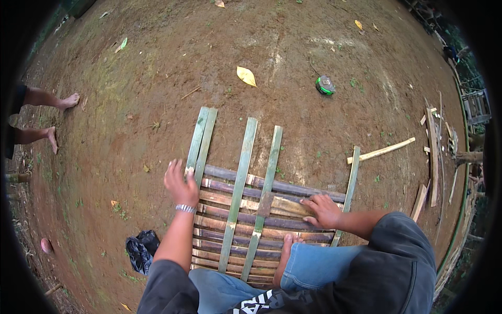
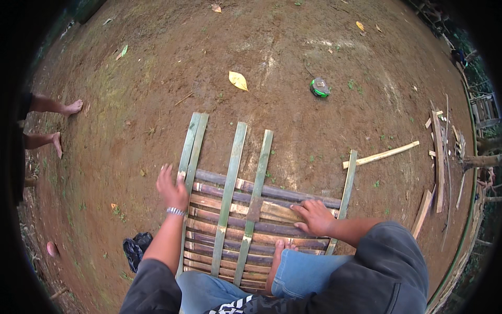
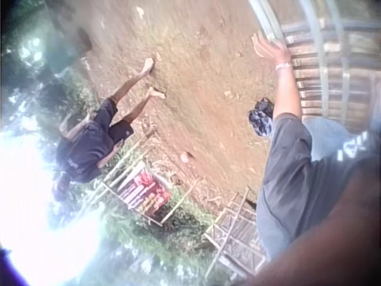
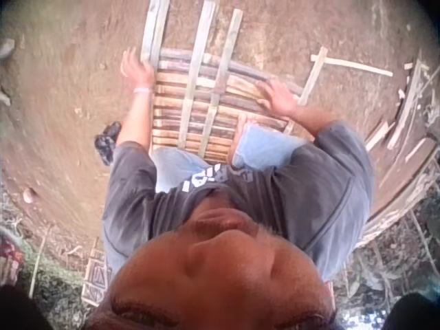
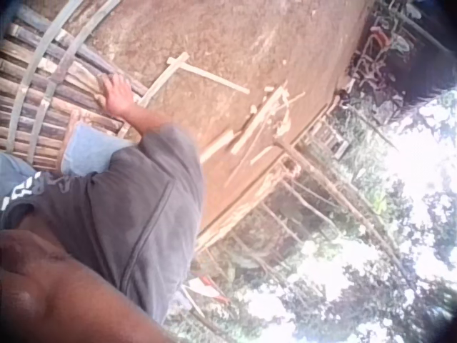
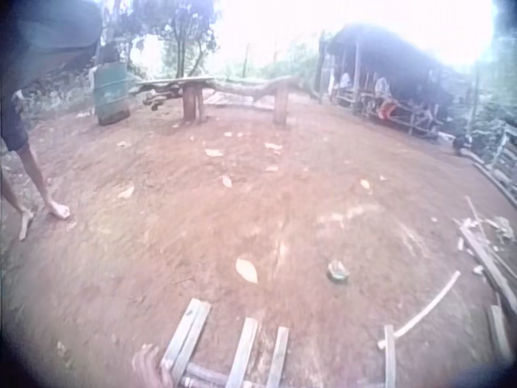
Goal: The person sits on the ground and uses a hammer to drive nails into a bamboo structure, securing thin bamboo strips to a frame. They repeatedly reach into a black plastic bag to retrieve nails and hammer them into place.
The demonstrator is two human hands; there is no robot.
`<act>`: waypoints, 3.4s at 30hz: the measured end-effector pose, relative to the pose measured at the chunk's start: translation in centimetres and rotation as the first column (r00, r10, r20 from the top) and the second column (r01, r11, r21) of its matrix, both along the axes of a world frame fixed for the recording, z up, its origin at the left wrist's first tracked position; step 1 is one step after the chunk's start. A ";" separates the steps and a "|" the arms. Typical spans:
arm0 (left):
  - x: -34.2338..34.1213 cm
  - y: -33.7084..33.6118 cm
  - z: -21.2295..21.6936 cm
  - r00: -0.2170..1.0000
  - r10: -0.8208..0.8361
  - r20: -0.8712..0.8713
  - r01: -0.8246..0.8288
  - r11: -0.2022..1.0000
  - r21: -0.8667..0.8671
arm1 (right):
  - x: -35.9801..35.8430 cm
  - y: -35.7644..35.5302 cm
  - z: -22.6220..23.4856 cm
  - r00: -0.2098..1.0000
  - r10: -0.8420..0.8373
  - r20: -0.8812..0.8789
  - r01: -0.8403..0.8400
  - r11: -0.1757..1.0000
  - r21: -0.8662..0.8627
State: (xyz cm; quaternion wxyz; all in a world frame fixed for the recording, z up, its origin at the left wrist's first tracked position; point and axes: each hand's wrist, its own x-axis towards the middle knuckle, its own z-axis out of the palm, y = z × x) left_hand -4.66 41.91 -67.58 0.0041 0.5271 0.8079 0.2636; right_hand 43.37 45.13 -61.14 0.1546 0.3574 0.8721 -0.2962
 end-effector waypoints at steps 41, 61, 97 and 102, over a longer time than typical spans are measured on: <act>-0.3 7.1 -1.7 0.998 0.063 -0.001 -0.060 0.932 -0.358 | -23.4 50.8 -4.1 0.923 -0.203 0.327 0.036 0.890 0.454; -0.5 5.0 -2.4 0.993 0.105 0.054 -0.101 0.992 -0.071 | -20.9 23.6 3.4 0.580 -0.791 -0.195 0.210 0.376 -0.903; 4.1 -15.8 0.1 0.682 0.450 0.577 -0.517 0.854 -0.055 | -11.0 -1.4 1.1 0.996 -0.058 0.067 0.069 0.984 -0.167; 3.5 -16.1 -1.2 0.807 0.459 0.372 -0.478 0.877 -0.046 | -8.0 -1.4 -0.2 0.995 -0.086 -0.052 0.077 0.986 -0.146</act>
